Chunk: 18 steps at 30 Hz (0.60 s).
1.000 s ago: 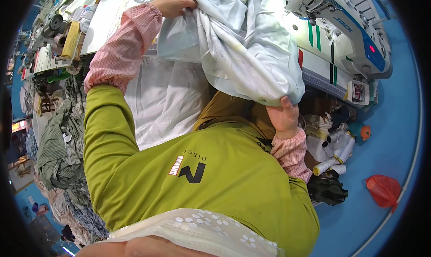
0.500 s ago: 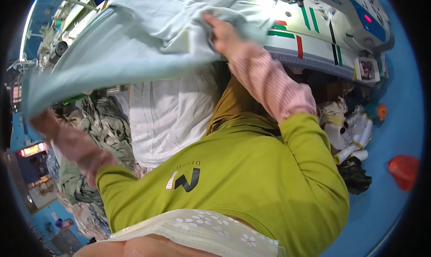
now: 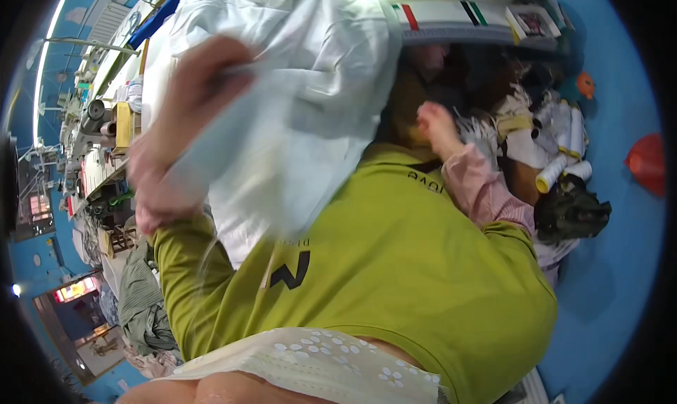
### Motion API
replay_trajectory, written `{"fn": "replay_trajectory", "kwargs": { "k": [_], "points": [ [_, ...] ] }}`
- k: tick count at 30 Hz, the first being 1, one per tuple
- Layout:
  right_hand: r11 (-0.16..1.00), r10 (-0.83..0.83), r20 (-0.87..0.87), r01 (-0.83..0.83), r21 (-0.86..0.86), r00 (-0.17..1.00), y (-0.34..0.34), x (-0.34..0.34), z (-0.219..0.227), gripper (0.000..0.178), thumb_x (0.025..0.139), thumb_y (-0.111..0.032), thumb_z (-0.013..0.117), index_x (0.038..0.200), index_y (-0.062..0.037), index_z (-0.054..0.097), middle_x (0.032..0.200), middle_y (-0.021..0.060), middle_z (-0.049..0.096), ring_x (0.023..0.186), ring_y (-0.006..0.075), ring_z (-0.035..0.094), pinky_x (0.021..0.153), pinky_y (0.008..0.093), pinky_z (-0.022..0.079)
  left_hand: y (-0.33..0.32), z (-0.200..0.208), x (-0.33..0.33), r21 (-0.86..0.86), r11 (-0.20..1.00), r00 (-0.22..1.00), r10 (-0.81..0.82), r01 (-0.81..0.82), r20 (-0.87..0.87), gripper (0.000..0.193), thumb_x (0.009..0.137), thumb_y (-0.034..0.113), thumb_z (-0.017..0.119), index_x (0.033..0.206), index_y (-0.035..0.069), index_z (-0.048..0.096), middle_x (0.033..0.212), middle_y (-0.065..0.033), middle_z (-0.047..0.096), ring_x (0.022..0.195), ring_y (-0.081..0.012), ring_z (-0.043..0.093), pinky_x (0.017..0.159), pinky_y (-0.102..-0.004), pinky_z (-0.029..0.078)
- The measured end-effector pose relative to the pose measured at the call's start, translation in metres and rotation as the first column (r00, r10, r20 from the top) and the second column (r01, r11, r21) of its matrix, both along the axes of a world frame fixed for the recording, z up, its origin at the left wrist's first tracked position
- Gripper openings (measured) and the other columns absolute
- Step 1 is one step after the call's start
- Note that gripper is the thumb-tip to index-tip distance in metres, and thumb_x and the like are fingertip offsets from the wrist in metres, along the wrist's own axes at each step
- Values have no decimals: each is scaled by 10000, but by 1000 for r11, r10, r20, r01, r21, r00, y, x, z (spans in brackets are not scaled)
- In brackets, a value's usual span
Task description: Sewing and assembling white pillowcases using an industrial sewing machine in a factory setting.
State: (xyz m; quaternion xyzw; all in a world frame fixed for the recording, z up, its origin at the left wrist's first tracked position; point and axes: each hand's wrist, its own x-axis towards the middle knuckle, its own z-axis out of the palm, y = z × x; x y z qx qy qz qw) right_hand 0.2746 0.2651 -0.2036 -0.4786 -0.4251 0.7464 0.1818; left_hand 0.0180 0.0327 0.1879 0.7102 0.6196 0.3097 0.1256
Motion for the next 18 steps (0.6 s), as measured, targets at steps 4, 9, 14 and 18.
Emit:
{"fn": "replay_trajectory", "kwargs": {
  "k": [4,9,14,18],
  "points": [
    [790,486,-399,-195,582,778,-5,-12,136,680,939,-468,647,1430,-54,424,1424,66,497,1363,197,408,1152,373,271,75,-108,15,41,992,989,-114,118,-93,172,853,73,653,1006,25,592,816,-172,669,761,-380,641,684,-418,505],
    [97,531,-37,-17,995,847,-27,-41,190,529,861,-220,775,1301,-19,559,1249,119,614,1202,171,541,987,328,437,87,-124,36,-120,987,990,-114,103,-85,167,852,105,656,989,33,592,836,-164,677,786,-384,640,671,-443,494],
    [168,564,31,-151,974,825,-23,-34,188,194,845,-42,758,1014,2,674,868,68,670,832,114,611,720,256,489,72,-119,20,-243,961,989,-144,131,-39,209,845,127,688,1004,31,592,784,-155,648,731,-364,622,655,-423,479],
    [267,547,-2,-173,948,837,-19,-15,193,156,851,-35,751,988,-5,683,771,42,656,677,81,590,624,216,474,43,-133,-23,-480,874,995,-39,77,89,233,853,131,721,1006,-4,608,751,-85,584,701,-180,542,649,-334,445]
  ]
}}
